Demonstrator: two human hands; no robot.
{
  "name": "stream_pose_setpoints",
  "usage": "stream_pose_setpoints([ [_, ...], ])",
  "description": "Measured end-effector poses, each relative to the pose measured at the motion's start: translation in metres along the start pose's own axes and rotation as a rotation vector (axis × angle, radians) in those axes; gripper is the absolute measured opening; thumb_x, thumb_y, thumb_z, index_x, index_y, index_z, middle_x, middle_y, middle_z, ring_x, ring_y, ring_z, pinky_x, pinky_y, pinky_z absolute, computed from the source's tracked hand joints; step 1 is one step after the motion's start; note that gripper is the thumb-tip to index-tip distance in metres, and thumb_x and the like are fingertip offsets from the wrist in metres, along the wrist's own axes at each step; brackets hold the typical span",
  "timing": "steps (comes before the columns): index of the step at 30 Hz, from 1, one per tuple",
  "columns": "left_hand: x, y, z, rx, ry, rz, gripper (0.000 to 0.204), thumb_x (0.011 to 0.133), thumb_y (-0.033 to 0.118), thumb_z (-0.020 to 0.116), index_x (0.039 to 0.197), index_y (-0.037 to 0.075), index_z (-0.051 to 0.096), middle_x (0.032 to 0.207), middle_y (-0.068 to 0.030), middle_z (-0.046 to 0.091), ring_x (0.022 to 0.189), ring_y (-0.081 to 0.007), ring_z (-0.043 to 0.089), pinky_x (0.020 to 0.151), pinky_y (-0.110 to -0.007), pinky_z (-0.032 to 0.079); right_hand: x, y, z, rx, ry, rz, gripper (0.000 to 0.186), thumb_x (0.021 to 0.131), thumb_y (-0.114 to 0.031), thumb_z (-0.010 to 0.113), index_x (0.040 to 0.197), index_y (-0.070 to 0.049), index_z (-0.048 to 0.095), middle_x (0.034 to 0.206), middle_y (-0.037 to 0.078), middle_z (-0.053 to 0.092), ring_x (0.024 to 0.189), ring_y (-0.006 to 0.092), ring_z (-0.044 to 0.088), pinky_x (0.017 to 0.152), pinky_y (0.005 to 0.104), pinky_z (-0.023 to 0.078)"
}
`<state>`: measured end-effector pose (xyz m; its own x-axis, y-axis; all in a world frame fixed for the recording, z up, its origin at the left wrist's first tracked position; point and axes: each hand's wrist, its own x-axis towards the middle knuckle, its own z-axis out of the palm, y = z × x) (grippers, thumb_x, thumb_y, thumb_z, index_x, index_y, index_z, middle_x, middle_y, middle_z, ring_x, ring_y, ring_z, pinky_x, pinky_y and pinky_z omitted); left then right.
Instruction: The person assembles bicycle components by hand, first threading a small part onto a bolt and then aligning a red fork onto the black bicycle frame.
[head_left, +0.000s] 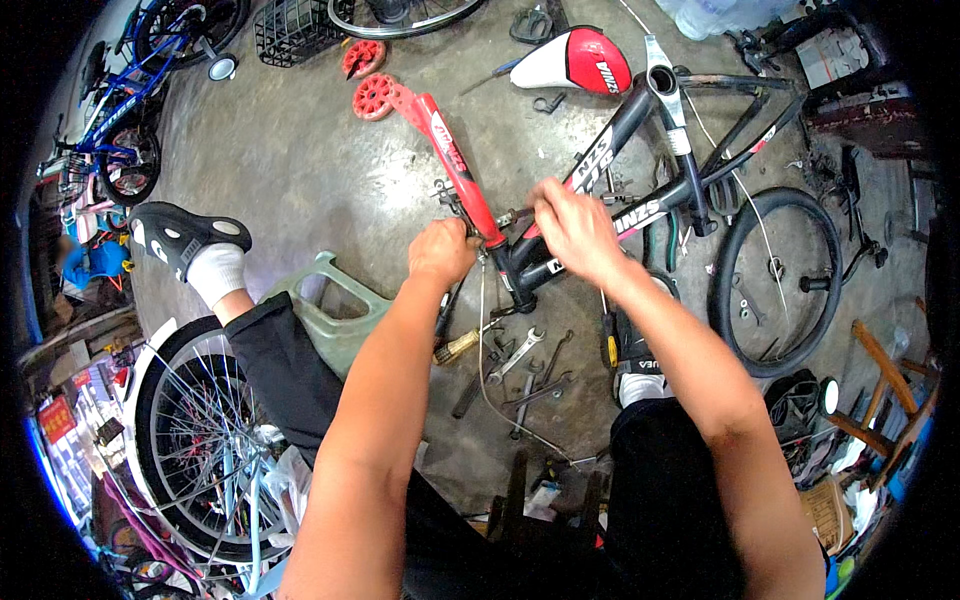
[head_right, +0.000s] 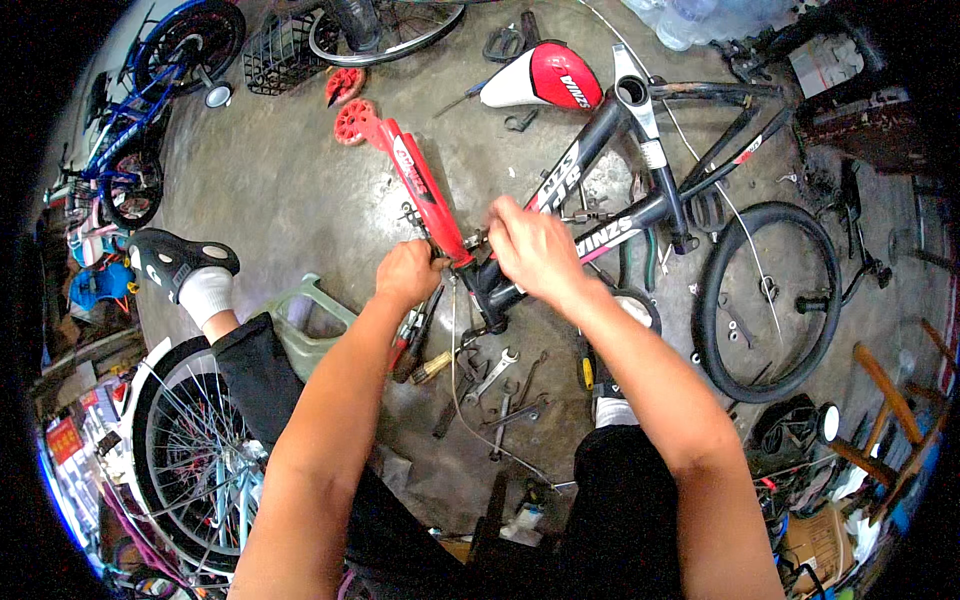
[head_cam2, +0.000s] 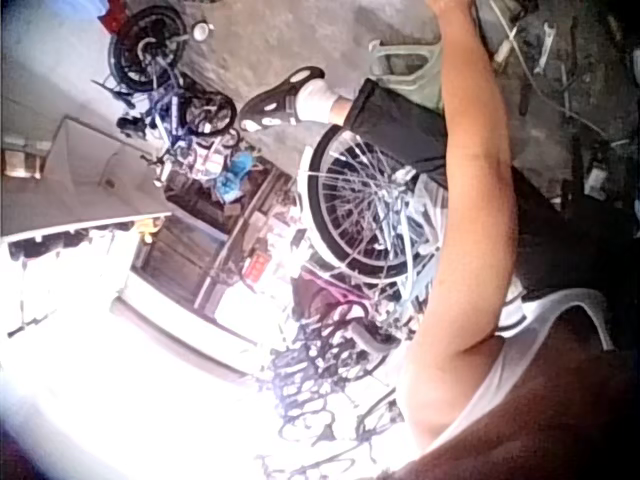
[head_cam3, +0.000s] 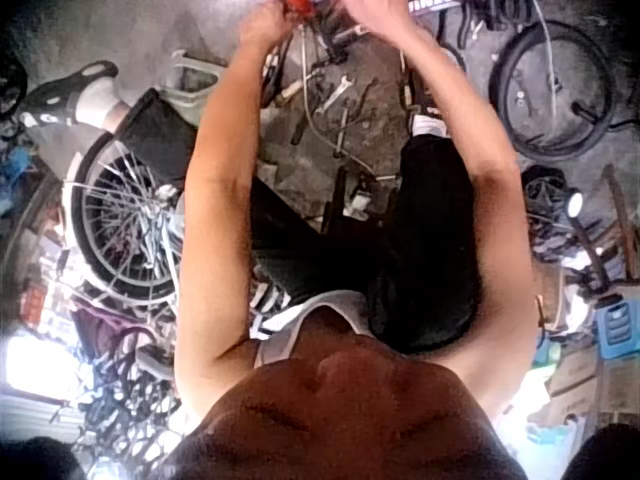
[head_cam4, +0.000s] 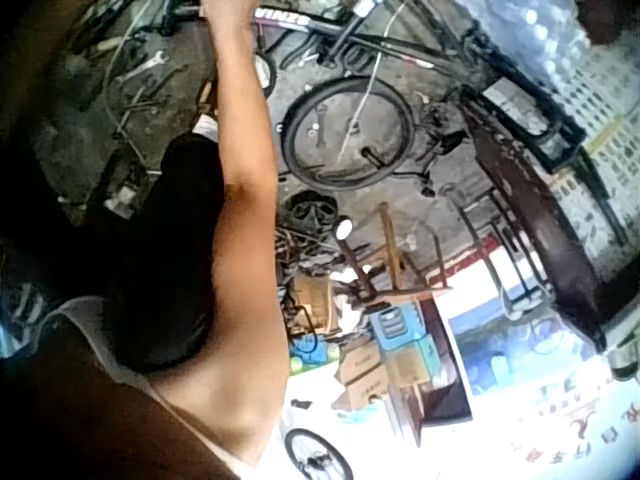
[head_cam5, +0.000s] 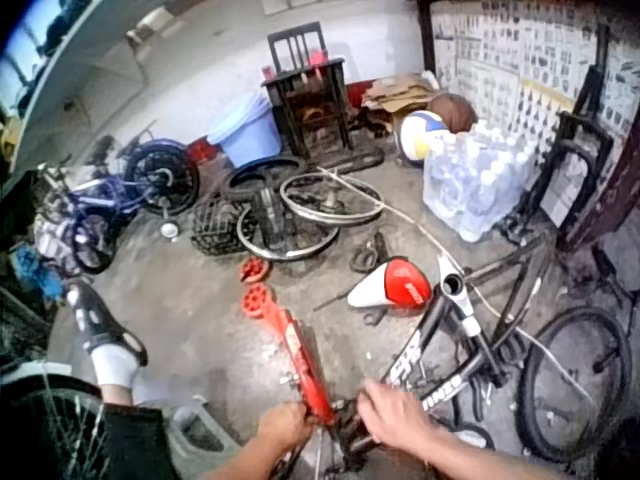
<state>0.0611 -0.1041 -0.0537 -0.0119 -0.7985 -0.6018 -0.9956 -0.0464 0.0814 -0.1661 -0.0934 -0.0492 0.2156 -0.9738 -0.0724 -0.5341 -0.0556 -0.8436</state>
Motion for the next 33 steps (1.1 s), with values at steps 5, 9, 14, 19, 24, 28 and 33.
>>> stream_pose_setpoints([
  [5, 0.001, 0.001, 0.000, 0.011, 0.004, 0.004, 0.040, 0.092, 0.041, 0.072, 0.100, 0.001, 0.074, 0.100, -0.0270, 0.073, 0.100, -0.0434, 0.071, 0.086, -0.052, 0.056, 0.060, 0.010, 0.006, -0.024, -0.087, -0.018, 0.033, 0.094, -0.029, 0.049, 0.096, -0.001, 0.065, 0.092, 0.027, 0.070, 0.091, 0.0477, 0.067, 0.084, 0.0572, 0.051],
  [9, 0.000, 0.001, 0.000, 0.014, 0.004, -0.006, 0.041, 0.092, 0.041, 0.072, 0.100, 0.001, 0.074, 0.100, -0.0270, 0.072, 0.100, -0.0436, 0.070, 0.087, -0.052, 0.056, 0.090, 0.009, 0.011, -0.022, -0.200, 0.056, 0.041, 0.091, -0.033, 0.048, 0.098, 0.001, 0.071, 0.102, 0.030, 0.069, 0.102, 0.0477, 0.066, 0.092, 0.0560, 0.050],
  [14, 0.000, 0.002, -0.001, 0.000, -0.012, -0.016, 0.040, 0.092, 0.041, 0.072, 0.102, 0.002, 0.074, 0.103, -0.0263, 0.073, 0.101, -0.0431, 0.070, 0.087, -0.052, 0.056, 0.113, 0.002, 0.012, -0.121, -0.329, 0.088, 0.047, 0.090, -0.035, 0.048, 0.099, 0.003, 0.074, 0.110, 0.030, 0.068, 0.108, 0.0471, 0.065, 0.097, 0.0542, 0.049],
  [19, 0.000, 0.002, -0.001, -0.010, -0.020, -0.022, 0.038, 0.091, 0.040, 0.073, 0.104, 0.005, 0.074, 0.104, -0.0259, 0.073, 0.101, -0.0428, 0.070, 0.087, -0.052, 0.056, 0.125, 0.011, 0.036, 0.015, -0.362, 0.197, 0.052, 0.092, -0.040, 0.048, 0.100, 0.005, 0.073, 0.115, 0.031, 0.067, 0.113, 0.0457, 0.064, 0.100, 0.0523, 0.049],
  [24, 0.000, 0.001, 0.002, -0.002, 0.003, -0.016, 0.037, 0.091, 0.039, 0.073, 0.104, 0.004, 0.074, 0.104, -0.0261, 0.072, 0.101, -0.0432, 0.070, 0.088, -0.052, 0.056, 0.122, 0.006, 0.058, 0.087, -0.253, 0.309, 0.058, 0.094, -0.047, 0.051, 0.108, 0.005, 0.071, 0.114, 0.033, 0.068, 0.111, 0.0469, 0.065, 0.099, 0.0516, 0.050],
  [28, 0.002, 0.000, 0.003, -0.021, -0.001, -0.024, 0.037, 0.091, 0.038, 0.072, 0.102, 0.003, 0.074, 0.104, -0.0260, 0.072, 0.102, -0.0434, 0.070, 0.088, -0.052, 0.056, 0.051, -0.012, 0.046, -0.035, -0.024, 0.039, 0.042, 0.098, -0.042, 0.056, 0.098, 0.000, 0.061, 0.086, 0.026, 0.069, 0.085, 0.0477, 0.068, 0.076, 0.0580, 0.053],
  [33, 0.002, -0.002, 0.006, -0.022, -0.004, -0.007, 0.039, 0.091, 0.039, 0.072, 0.100, 0.001, 0.073, 0.104, -0.0267, 0.072, 0.101, -0.0434, 0.070, 0.087, -0.052, 0.056, -0.056, 0.009, 0.038, -0.381, -0.343, -0.368, 0.019, 0.085, -0.015, 0.069, 0.093, -0.006, 0.054, 0.079, 0.012, 0.062, 0.077, 0.0339, 0.066, 0.067, 0.0470, 0.055],
])
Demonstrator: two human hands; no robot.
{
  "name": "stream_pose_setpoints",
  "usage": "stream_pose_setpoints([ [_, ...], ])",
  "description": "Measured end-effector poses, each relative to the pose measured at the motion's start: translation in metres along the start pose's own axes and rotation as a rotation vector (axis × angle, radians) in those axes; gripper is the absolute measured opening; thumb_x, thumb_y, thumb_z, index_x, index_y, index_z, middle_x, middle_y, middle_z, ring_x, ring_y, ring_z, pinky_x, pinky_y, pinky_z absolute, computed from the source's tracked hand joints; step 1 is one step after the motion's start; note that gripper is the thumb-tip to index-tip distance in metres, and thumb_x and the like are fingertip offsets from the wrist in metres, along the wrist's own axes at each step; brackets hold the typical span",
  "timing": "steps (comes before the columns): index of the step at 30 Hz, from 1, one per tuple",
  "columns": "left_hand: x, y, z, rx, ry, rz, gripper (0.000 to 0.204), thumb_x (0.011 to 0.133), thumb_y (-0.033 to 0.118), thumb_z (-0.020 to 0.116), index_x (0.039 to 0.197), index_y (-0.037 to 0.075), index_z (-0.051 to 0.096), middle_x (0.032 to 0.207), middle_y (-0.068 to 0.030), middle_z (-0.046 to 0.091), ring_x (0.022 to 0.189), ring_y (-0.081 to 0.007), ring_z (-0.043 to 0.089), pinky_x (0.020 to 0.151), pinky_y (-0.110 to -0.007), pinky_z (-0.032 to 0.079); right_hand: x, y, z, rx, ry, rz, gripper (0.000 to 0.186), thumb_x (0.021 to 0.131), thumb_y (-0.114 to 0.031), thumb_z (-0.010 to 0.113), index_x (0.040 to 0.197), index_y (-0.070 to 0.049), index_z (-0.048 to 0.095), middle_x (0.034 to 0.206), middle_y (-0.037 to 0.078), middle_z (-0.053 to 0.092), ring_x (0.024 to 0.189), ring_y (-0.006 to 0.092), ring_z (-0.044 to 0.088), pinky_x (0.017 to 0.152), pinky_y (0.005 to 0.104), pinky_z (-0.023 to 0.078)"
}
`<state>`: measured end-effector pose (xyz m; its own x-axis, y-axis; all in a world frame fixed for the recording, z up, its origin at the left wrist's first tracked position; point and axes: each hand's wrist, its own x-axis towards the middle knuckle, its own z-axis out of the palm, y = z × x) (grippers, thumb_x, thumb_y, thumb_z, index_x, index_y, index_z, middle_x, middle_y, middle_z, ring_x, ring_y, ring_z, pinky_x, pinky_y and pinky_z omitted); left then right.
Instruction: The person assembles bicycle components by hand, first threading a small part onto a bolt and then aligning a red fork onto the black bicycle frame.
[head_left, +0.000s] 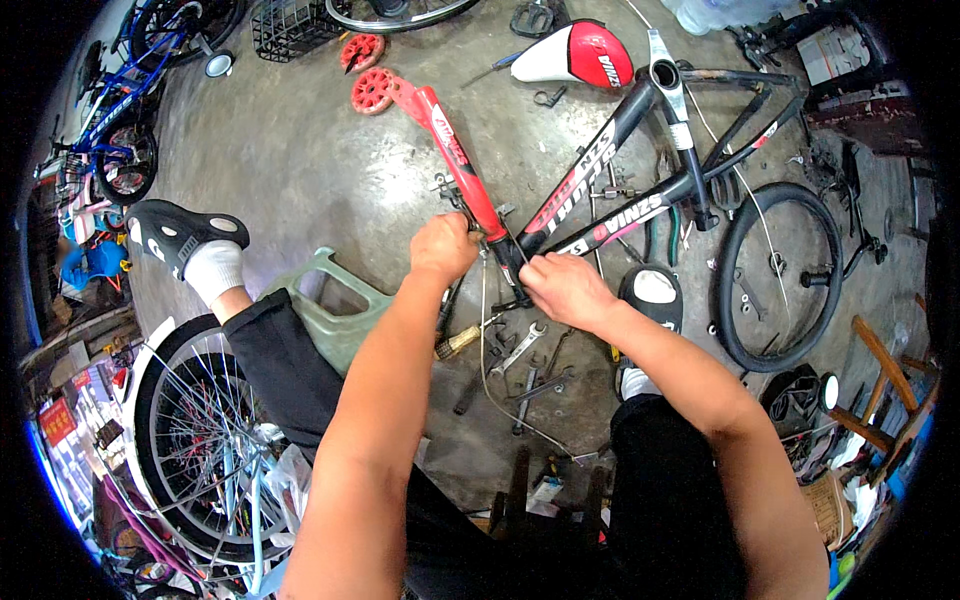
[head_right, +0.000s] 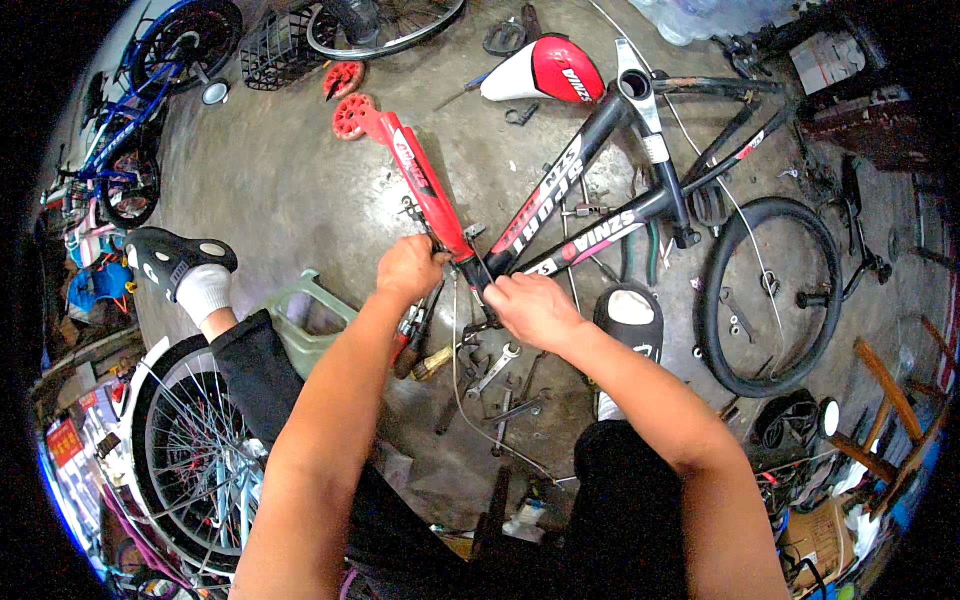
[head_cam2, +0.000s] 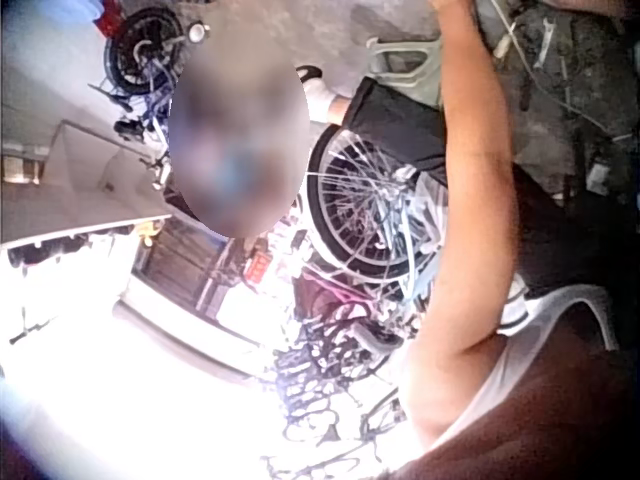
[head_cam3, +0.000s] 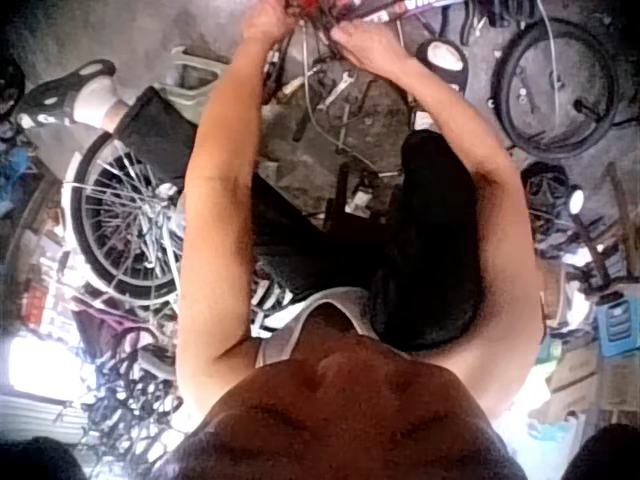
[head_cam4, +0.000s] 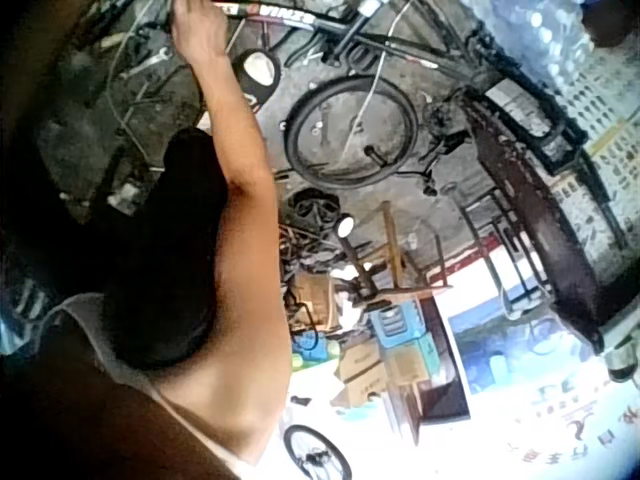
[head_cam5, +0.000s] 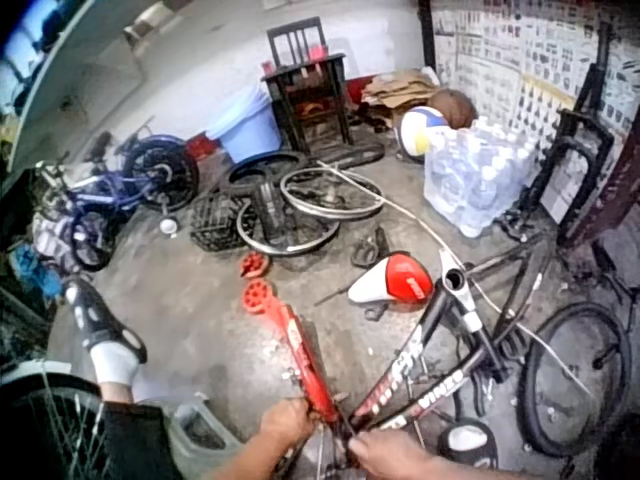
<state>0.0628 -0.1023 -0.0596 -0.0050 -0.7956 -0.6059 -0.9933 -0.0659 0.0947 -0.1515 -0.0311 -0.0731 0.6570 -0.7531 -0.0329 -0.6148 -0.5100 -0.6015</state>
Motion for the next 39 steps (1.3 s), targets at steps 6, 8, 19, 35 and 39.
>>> stream_pose_setpoints([
  [6, -0.001, 0.001, 0.001, 0.019, 0.052, 0.012, 0.042, 0.091, 0.042, 0.072, 0.097, 0.001, 0.073, 0.101, -0.0257, 0.073, 0.097, -0.0436, 0.071, 0.085, -0.052, 0.056, -0.005, 0.005, 0.007, 0.139, 0.243, 0.016, 0.016, 0.087, -0.013, 0.068, 0.092, -0.005, 0.054, 0.080, 0.012, 0.064, 0.080, 0.0333, 0.067, 0.071, 0.0472, 0.054],
  [8, -0.001, 0.002, 0.000, 0.006, 0.051, 0.025, 0.043, 0.091, 0.043, 0.072, 0.097, 0.001, 0.073, 0.099, -0.0255, 0.073, 0.098, -0.0435, 0.071, 0.085, -0.052, 0.056, -0.006, 0.003, 0.001, 0.208, 0.280, 0.036, 0.017, 0.088, -0.014, 0.068, 0.093, -0.005, 0.054, 0.080, 0.013, 0.064, 0.080, 0.0339, 0.067, 0.071, 0.0473, 0.054],
  [19, -0.003, 0.006, -0.006, 0.024, -0.020, -0.028, 0.042, 0.092, 0.042, 0.071, 0.102, 0.002, 0.075, 0.107, -0.0255, 0.073, 0.103, -0.0420, 0.070, 0.090, -0.051, 0.055, -0.014, 0.003, 0.016, 0.062, 0.294, 0.089, 0.014, 0.088, -0.011, 0.066, 0.095, -0.005, 0.056, 0.074, 0.014, 0.063, 0.072, 0.0360, 0.066, 0.069, 0.0484, 0.053],
  [35, -0.003, 0.003, -0.003, 0.012, 0.019, 0.001, 0.040, 0.092, 0.040, 0.071, 0.101, 0.001, 0.074, 0.104, -0.0257, 0.072, 0.100, -0.0435, 0.070, 0.086, -0.051, 0.056, 0.096, 0.057, -0.072, 0.484, 0.074, 0.522, 0.033, 0.087, -0.028, 0.061, 0.106, -0.005, 0.076, 0.101, 0.023, 0.073, 0.098, 0.0434, 0.070, 0.089, 0.0490, 0.054],
  [39, -0.003, 0.002, -0.002, 0.008, 0.008, 0.005, 0.039, 0.092, 0.040, 0.070, 0.101, 0.002, 0.074, 0.104, -0.0252, 0.072, 0.100, -0.0431, 0.070, 0.087, -0.051, 0.056, 0.114, 0.063, -0.069, 0.656, -0.019, 0.640, 0.032, 0.083, -0.027, 0.065, 0.100, -0.003, 0.077, 0.085, 0.020, 0.075, 0.080, 0.0325, 0.074, 0.078, 0.0422, 0.056],
])
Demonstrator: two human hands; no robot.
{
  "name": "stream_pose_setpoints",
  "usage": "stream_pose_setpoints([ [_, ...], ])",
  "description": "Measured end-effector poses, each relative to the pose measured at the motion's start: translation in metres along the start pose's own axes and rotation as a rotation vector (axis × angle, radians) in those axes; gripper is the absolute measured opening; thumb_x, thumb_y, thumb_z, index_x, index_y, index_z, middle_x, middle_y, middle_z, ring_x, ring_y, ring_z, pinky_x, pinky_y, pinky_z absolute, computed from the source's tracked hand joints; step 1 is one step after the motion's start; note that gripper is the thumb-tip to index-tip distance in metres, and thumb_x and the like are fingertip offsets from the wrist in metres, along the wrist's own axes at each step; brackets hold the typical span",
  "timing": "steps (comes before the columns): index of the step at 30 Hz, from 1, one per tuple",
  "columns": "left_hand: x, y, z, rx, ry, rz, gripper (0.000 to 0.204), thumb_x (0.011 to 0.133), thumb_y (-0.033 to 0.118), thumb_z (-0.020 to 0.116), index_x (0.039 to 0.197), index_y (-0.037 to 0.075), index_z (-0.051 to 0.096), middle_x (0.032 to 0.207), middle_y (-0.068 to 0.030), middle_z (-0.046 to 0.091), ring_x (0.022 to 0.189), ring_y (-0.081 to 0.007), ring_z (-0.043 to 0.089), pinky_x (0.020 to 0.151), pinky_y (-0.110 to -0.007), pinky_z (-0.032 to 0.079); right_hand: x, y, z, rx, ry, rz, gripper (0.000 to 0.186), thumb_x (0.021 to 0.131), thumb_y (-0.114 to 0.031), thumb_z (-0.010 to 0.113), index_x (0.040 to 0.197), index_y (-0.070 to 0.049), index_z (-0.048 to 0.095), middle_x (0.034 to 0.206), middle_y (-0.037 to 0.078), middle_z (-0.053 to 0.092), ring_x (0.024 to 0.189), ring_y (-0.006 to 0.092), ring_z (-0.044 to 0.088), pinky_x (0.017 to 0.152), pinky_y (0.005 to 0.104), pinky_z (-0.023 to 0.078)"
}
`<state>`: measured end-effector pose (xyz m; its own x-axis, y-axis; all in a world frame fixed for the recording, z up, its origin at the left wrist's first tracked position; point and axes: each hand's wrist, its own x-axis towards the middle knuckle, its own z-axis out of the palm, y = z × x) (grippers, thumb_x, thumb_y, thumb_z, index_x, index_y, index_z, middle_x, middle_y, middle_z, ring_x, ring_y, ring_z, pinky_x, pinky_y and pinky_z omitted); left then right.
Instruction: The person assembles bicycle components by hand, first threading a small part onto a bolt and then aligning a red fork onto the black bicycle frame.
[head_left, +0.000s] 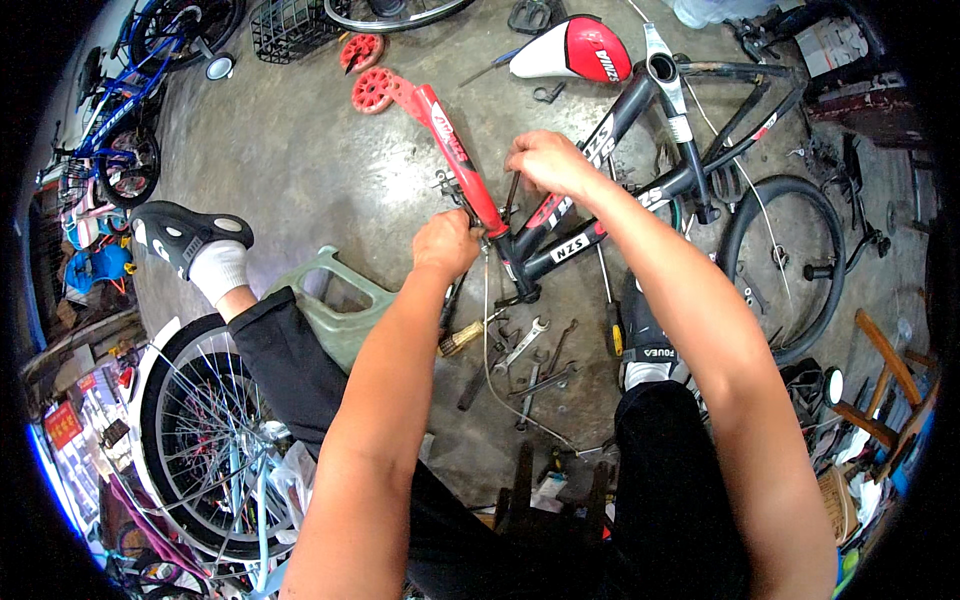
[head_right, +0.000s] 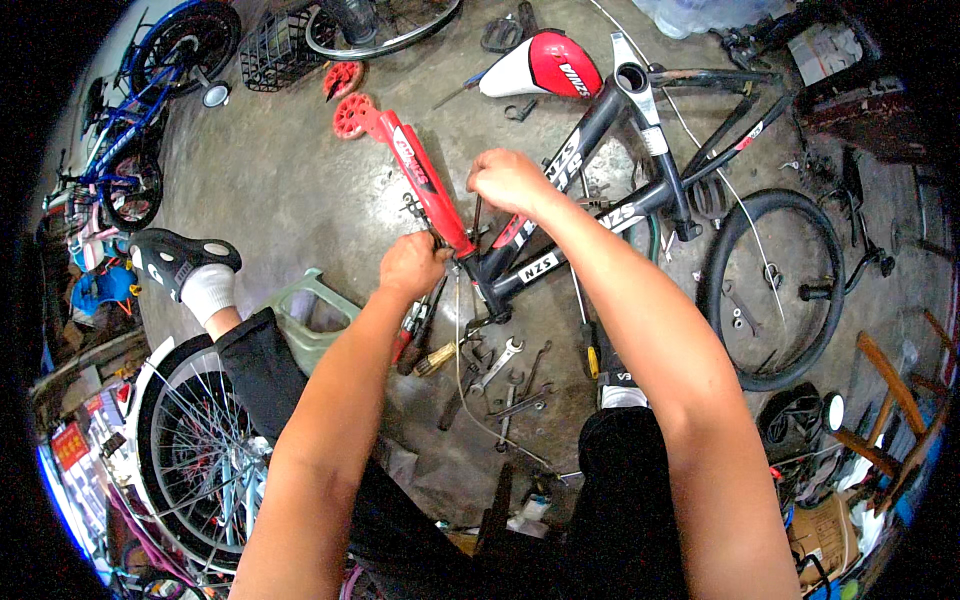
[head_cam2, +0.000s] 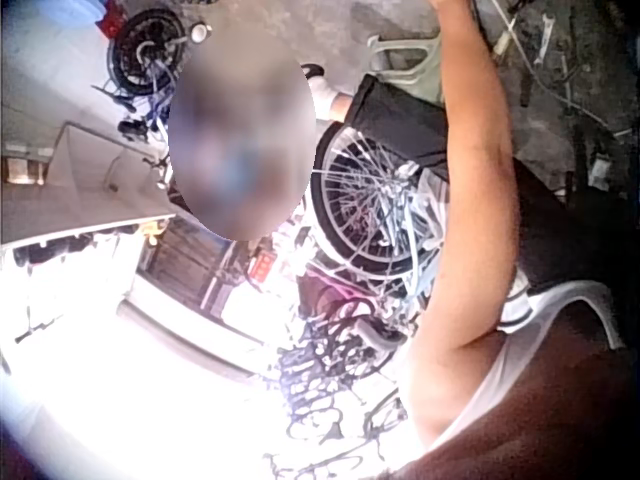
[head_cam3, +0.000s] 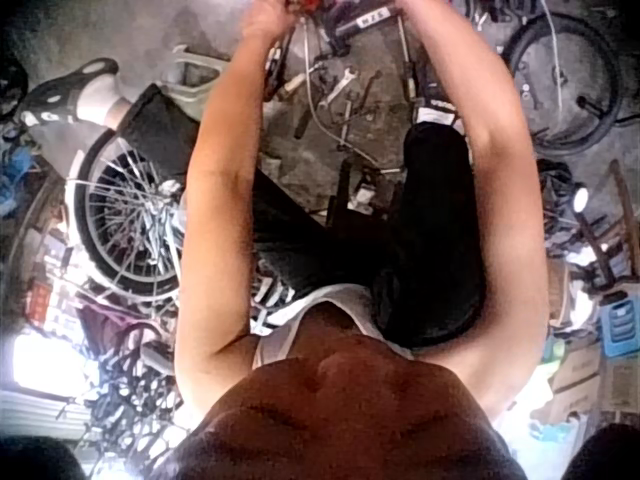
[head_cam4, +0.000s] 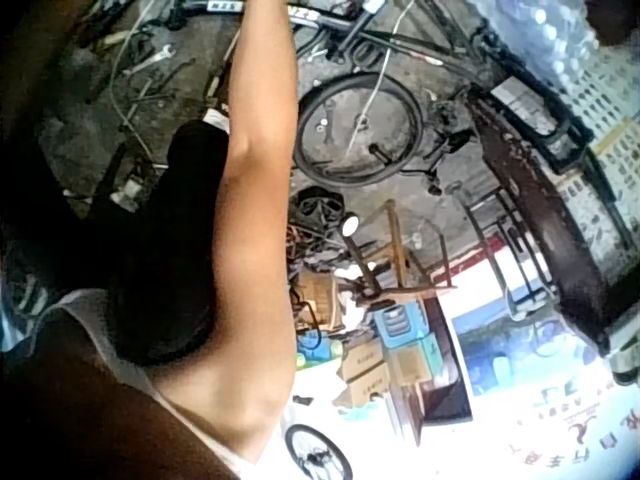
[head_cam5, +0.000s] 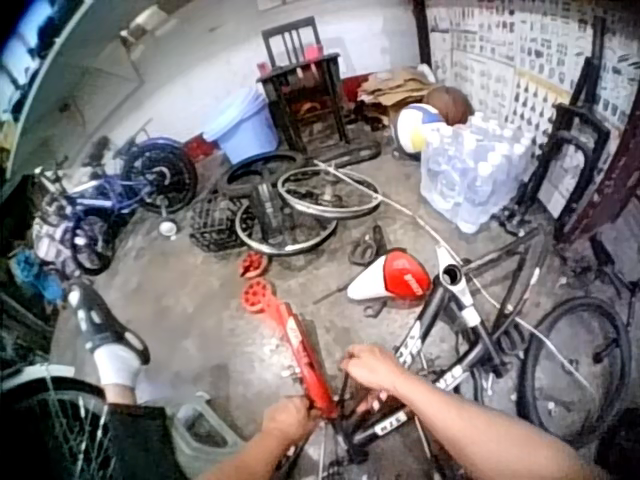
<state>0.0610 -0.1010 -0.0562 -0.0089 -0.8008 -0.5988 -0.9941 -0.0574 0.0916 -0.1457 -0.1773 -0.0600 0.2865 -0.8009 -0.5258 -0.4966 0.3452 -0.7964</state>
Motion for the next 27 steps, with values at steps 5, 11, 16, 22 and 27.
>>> stream_pose_setpoints([
  [5, 0.004, -0.003, 0.006, -0.011, 0.026, 0.004, 0.037, 0.092, 0.039, 0.071, 0.101, 0.003, 0.074, 0.103, -0.0253, 0.072, 0.099, -0.0430, 0.070, 0.086, -0.052, 0.056, 0.024, 0.002, -0.007, 0.037, -0.073, -0.004, 0.026, 0.082, -0.023, 0.067, 0.089, 0.002, 0.074, 0.071, 0.015, 0.070, 0.060, 0.0226, 0.066, 0.058, 0.0377, 0.050],
  [11, 0.005, -0.004, 0.006, 0.006, 0.010, 0.011, 0.035, 0.092, 0.037, 0.071, 0.101, 0.004, 0.074, 0.101, -0.0250, 0.073, 0.098, -0.0427, 0.070, 0.086, -0.052, 0.056, 0.038, -0.002, -0.008, 0.067, -0.091, 0.027, 0.026, 0.081, -0.022, 0.068, 0.076, 0.003, 0.074, 0.067, 0.015, 0.071, 0.057, 0.0250, 0.066, 0.056, 0.0404, 0.050],
  [16, 0.004, -0.002, 0.003, -0.009, -0.044, -0.028, 0.034, 0.092, 0.035, 0.072, 0.108, 0.005, 0.074, 0.110, -0.0241, 0.072, 0.105, -0.0408, 0.070, 0.091, -0.049, 0.057, 0.058, -0.002, 0.008, 0.074, -0.098, 0.001, 0.028, 0.081, -0.023, 0.067, 0.076, 0.004, 0.074, 0.067, 0.016, 0.071, 0.056, 0.0238, 0.065, 0.056, 0.0385, 0.050],
  [22, 0.003, 0.000, 0.003, -0.026, -0.007, -0.003, 0.037, 0.092, 0.037, 0.072, 0.102, 0.002, 0.074, 0.105, -0.0262, 0.072, 0.103, -0.0422, 0.070, 0.088, -0.051, 0.056, 0.005, -0.005, 0.040, -0.139, 0.222, -0.306, 0.029, 0.090, -0.030, 0.064, 0.101, -0.003, 0.067, 0.089, 0.019, 0.073, 0.079, 0.0354, 0.072, 0.068, 0.0472, 0.055],
  [27, 0.002, -0.001, 0.003, -0.026, 0.007, -0.003, 0.038, 0.092, 0.038, 0.072, 0.102, 0.001, 0.074, 0.105, -0.0261, 0.072, 0.102, -0.0427, 0.070, 0.087, -0.051, 0.056, -0.106, 0.053, 0.075, -0.341, 0.044, -0.436, 0.016, 0.094, -0.020, 0.061, 0.100, -0.006, 0.058, 0.084, 0.016, 0.066, 0.083, 0.0375, 0.069, 0.077, 0.0505, 0.054],
])
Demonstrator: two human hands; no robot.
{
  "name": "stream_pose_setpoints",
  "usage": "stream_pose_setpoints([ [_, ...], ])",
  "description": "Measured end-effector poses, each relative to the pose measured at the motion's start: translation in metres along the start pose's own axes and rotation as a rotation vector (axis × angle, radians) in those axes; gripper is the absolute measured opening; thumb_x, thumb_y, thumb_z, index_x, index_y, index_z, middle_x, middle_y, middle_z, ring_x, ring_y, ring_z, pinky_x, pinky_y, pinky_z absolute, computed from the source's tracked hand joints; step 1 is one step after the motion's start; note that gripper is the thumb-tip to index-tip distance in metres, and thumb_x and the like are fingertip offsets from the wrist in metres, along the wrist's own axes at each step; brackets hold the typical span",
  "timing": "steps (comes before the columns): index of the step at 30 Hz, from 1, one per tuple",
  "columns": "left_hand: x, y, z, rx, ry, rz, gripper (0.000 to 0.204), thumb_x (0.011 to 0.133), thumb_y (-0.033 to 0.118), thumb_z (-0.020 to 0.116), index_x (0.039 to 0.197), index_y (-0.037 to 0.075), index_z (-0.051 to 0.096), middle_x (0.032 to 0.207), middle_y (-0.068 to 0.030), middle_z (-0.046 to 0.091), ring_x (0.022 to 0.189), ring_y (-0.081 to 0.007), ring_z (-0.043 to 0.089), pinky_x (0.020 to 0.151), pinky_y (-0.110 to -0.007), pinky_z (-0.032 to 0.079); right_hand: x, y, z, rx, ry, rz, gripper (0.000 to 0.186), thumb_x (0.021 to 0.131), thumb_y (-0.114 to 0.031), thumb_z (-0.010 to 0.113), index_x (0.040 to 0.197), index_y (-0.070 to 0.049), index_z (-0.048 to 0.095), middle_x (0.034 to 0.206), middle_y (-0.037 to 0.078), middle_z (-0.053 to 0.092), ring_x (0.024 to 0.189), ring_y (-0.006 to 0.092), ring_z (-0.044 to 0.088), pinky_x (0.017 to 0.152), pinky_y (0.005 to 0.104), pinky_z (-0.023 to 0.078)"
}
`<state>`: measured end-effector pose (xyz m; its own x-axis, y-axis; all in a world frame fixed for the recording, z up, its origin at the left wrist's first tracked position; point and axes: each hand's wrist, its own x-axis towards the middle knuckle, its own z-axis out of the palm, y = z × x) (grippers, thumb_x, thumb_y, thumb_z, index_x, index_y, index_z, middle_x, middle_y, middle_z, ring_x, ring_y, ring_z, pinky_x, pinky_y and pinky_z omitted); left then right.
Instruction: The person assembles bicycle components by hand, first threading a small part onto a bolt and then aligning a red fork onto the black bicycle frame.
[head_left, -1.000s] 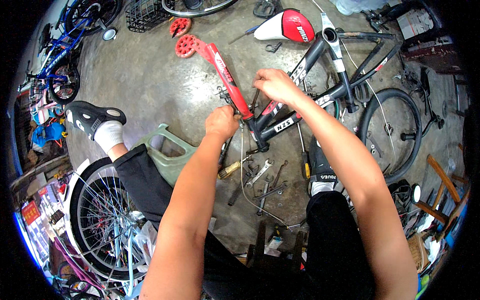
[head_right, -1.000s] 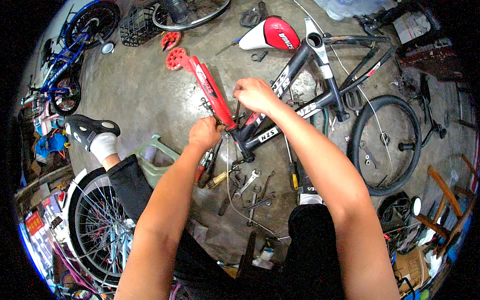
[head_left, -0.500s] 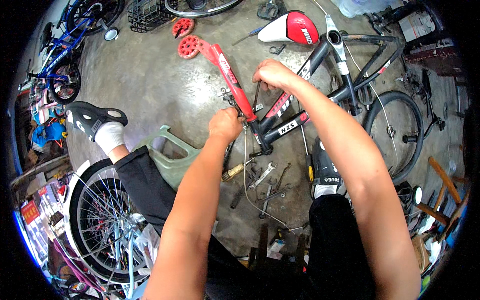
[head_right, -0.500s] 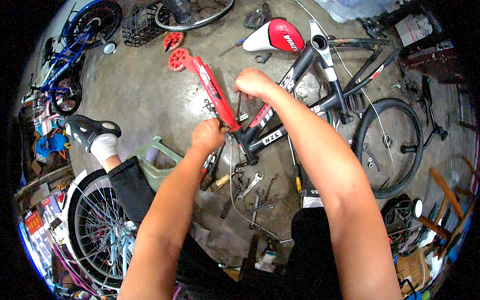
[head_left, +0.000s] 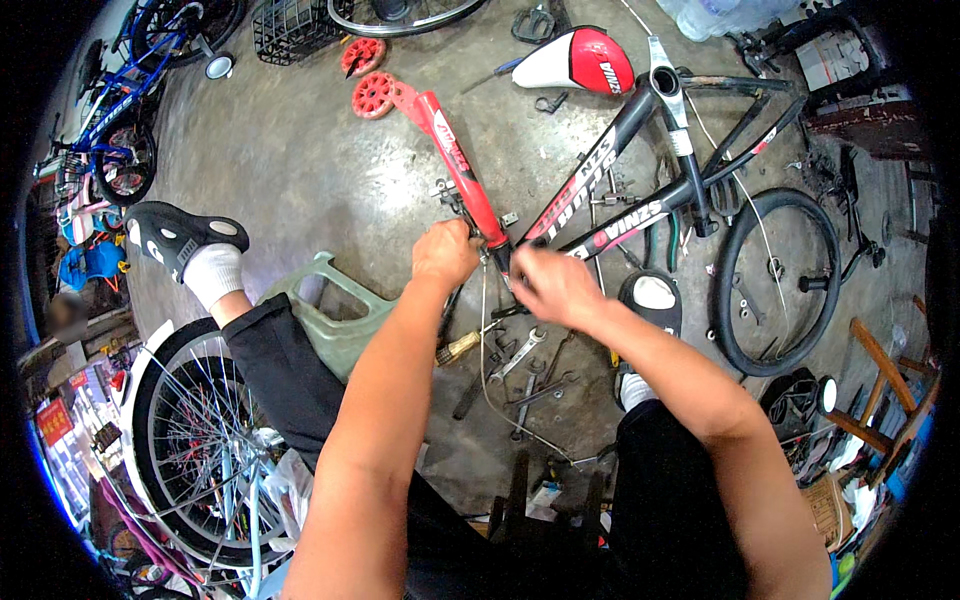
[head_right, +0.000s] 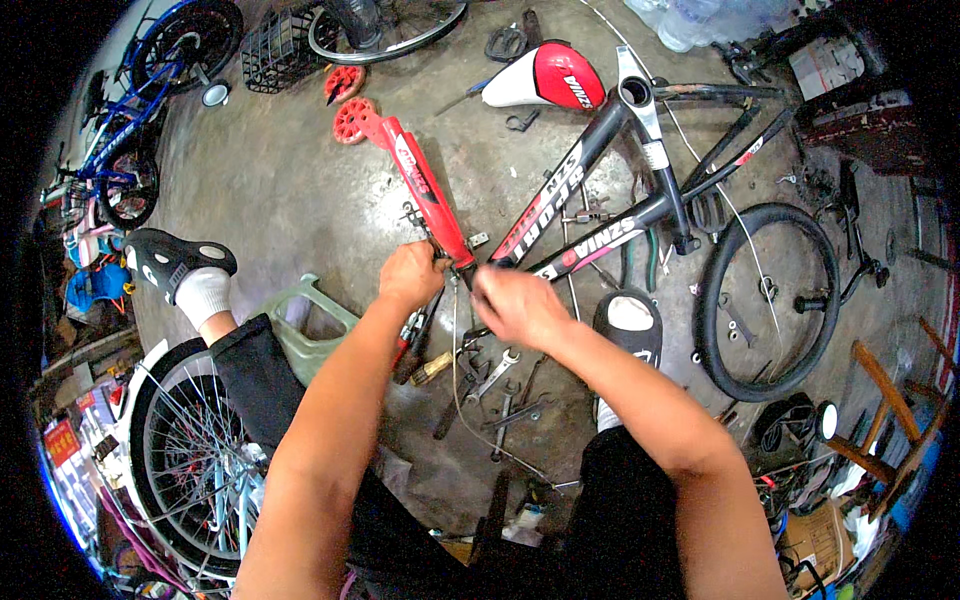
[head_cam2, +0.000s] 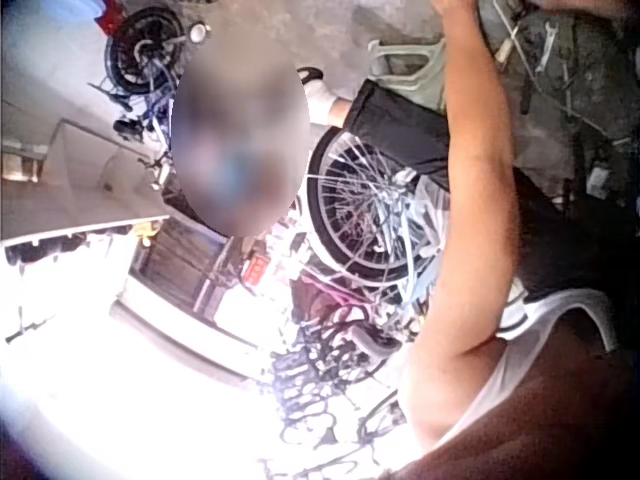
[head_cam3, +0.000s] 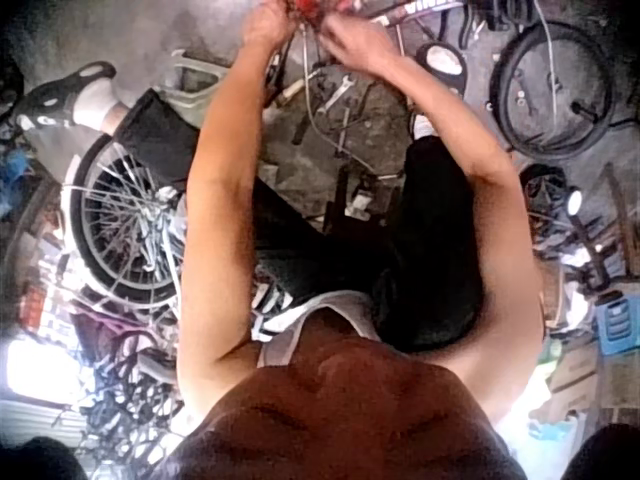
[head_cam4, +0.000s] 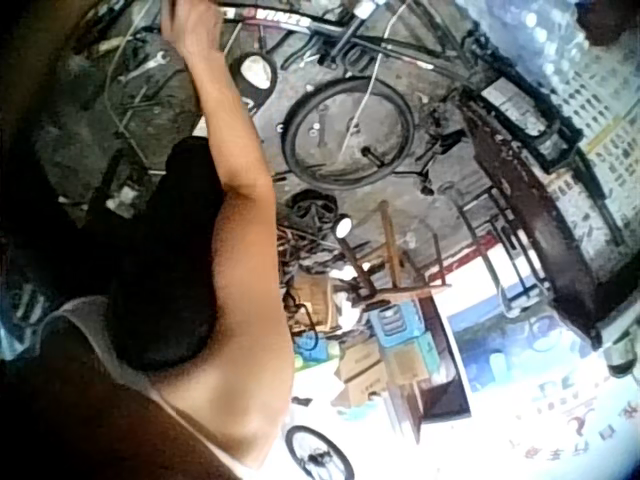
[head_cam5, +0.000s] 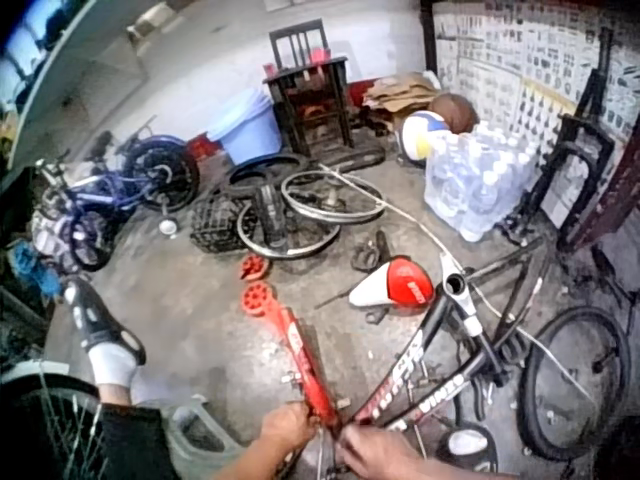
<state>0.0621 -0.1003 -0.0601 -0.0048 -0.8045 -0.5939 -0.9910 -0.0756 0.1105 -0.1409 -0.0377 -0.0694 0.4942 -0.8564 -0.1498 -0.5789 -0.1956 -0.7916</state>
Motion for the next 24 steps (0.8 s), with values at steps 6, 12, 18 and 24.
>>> stream_pose_setpoints([
  [6, 0.000, 0.001, 0.001, 0.027, 0.011, 0.008, 0.039, 0.091, 0.037, 0.072, 0.100, -0.001, 0.073, 0.103, -0.0266, 0.072, 0.100, -0.0433, 0.070, 0.087, -0.051, 0.056, -0.018, 0.020, 0.016, -0.292, -0.030, -0.288, 0.014, 0.089, -0.011, 0.063, 0.101, -0.006, 0.058, 0.088, 0.011, 0.061, 0.090, 0.0311, 0.067, 0.082, 0.0452, 0.051],
  [12, -0.001, -0.002, 0.004, -0.020, 0.031, 0.020, 0.038, 0.091, 0.035, 0.071, 0.098, -0.002, 0.073, 0.103, -0.0270, 0.072, 0.100, -0.0442, 0.069, 0.087, -0.052, 0.056, -0.017, 0.011, -0.011, -0.013, 0.255, -0.113, 0.018, 0.096, -0.014, 0.059, 0.111, -0.005, 0.055, 0.087, 0.018, 0.066, 0.085, 0.0391, 0.067, 0.076, 0.0507, 0.051],
  [18, -0.002, 0.001, 0.002, -0.012, 0.021, -0.001, 0.038, 0.092, 0.036, 0.071, 0.098, -0.002, 0.073, 0.103, -0.0279, 0.071, 0.101, -0.0447, 0.069, 0.087, -0.053, 0.056, 0.050, 0.034, -0.050, 0.213, 0.285, -0.028, 0.024, 0.101, -0.024, 0.047, 0.117, -0.006, 0.048, 0.093, 0.024, 0.069, 0.091, 0.0471, 0.066, 0.079, 0.0565, 0.051],
  [24, -0.003, 0.005, -0.003, -0.001, -0.008, -0.017, 0.037, 0.094, 0.037, 0.069, 0.102, 0.000, 0.072, 0.104, -0.0274, 0.072, 0.102, -0.0445, 0.069, 0.087, -0.053, 0.055, 0.117, 0.032, -0.070, 0.128, 0.059, 0.138, 0.043, 0.097, -0.035, 0.043, 0.114, 0.001, 0.060, 0.113, 0.030, 0.067, 0.110, 0.0479, 0.061, 0.097, 0.0548, 0.046],
])
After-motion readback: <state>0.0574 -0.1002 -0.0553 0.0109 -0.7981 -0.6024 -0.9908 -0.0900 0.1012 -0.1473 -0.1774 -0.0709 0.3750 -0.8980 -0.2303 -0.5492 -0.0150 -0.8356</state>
